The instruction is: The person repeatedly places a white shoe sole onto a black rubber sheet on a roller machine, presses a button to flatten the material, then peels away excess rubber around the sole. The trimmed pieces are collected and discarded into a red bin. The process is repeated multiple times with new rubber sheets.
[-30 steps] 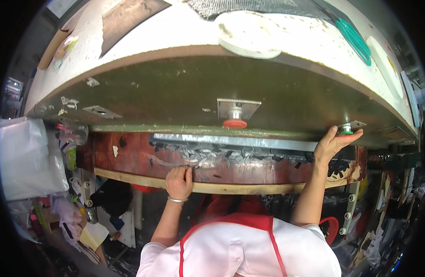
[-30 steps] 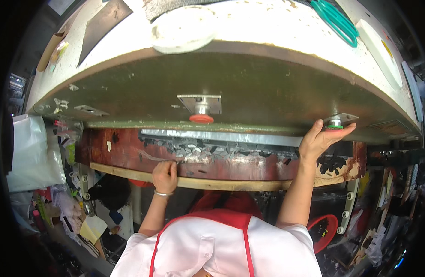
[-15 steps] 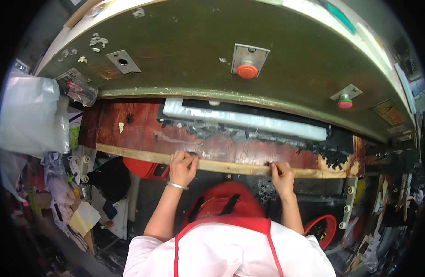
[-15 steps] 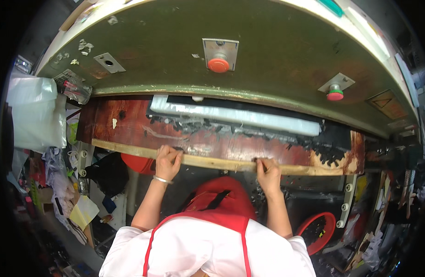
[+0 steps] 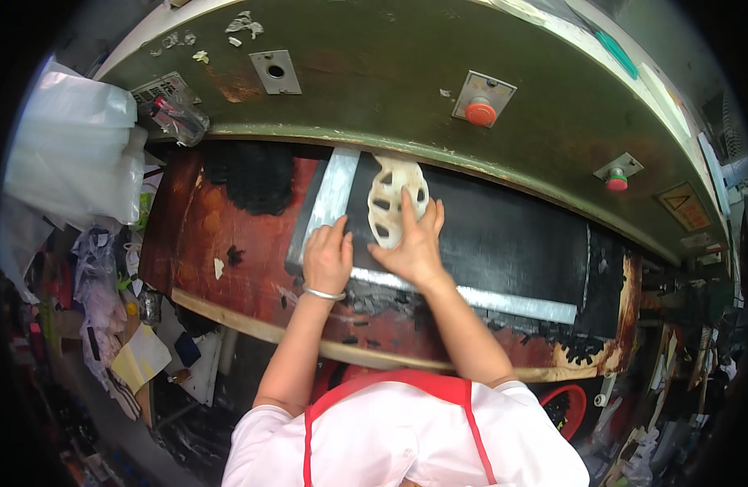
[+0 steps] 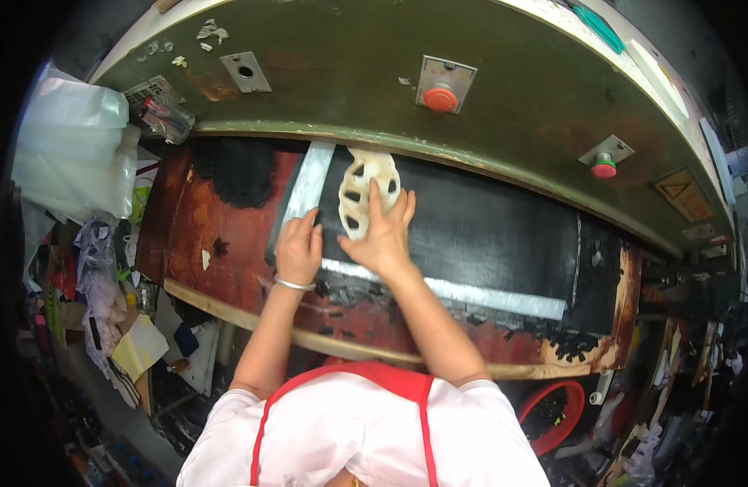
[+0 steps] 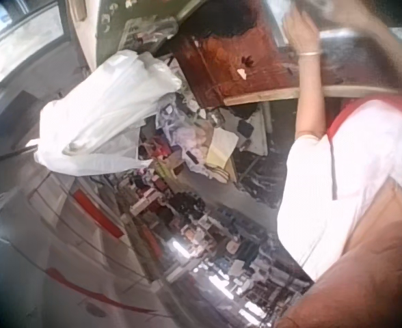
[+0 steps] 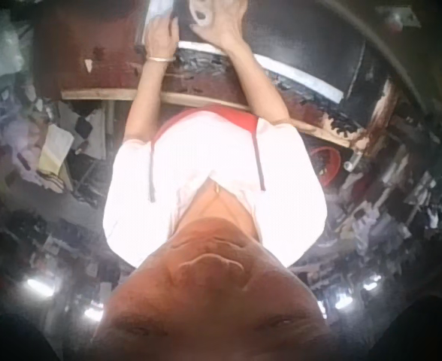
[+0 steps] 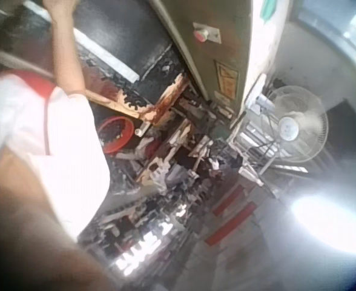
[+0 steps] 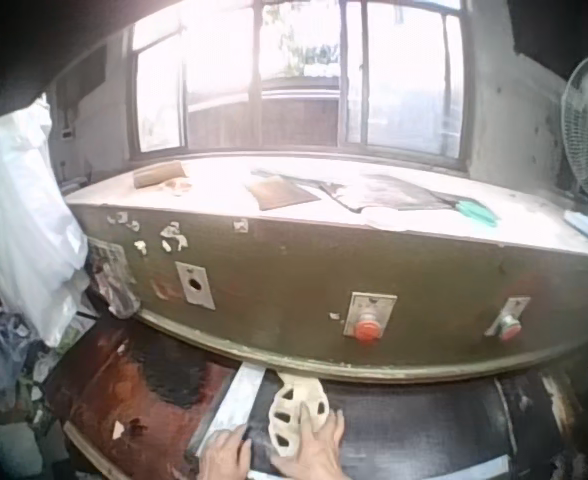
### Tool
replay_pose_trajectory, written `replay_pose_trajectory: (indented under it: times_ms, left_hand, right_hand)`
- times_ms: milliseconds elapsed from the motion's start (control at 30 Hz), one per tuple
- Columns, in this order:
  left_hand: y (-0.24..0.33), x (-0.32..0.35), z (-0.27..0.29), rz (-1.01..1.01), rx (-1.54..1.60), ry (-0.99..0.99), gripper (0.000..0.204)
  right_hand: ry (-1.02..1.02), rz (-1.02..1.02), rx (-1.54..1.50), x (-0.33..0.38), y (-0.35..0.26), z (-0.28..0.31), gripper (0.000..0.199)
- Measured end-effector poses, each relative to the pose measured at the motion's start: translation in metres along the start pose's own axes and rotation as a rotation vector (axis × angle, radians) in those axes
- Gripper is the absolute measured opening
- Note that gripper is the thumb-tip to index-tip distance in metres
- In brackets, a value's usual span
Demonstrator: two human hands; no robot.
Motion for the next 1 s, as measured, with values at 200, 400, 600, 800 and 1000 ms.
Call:
replay_pose_trajectory:
  times_ms: [200,400,600,800,1000]
  left_hand:
    - [0.009,0.052,-0.001,-0.060,-0.179,-0.177,0.037]
    - [0.023,0.090,0.022,-0.087,-0.172,-0.261,0.042]
    - [0.023,0.094,0.027,-0.109,-0.218,-0.240,0.042]
    - [0.019,0.077,0.014,-0.106,-0.233,-0.208,0.041]
    - [0.000,0.035,-0.012,-0.039,-0.220,-0.190,0.038]
  right_hand:
    - [0.051,-0.140,-0.168,0.058,-0.012,-0.003,0.097]
    - [-0.206,-0.492,-1.308,0.085,0.006,0.053,0.097]
    - [0.002,-0.290,-0.772,0.112,0.021,0.099,0.089]
    - [0.083,-0.234,-0.042,0.102,0.035,0.062,0.099]
    - [0.138,-0.128,0.007,0.058,0.058,0.041,0.105]
Point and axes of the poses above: each hand's wrist, its own x-axis away from the middle knuckle, its own z-axis out of the back of the hand, y = z × x, the point moved 3 cm from there along -x, towards the middle knuckle, and after that the axes turned 10 degrees about -z, right-handed, at the moved point
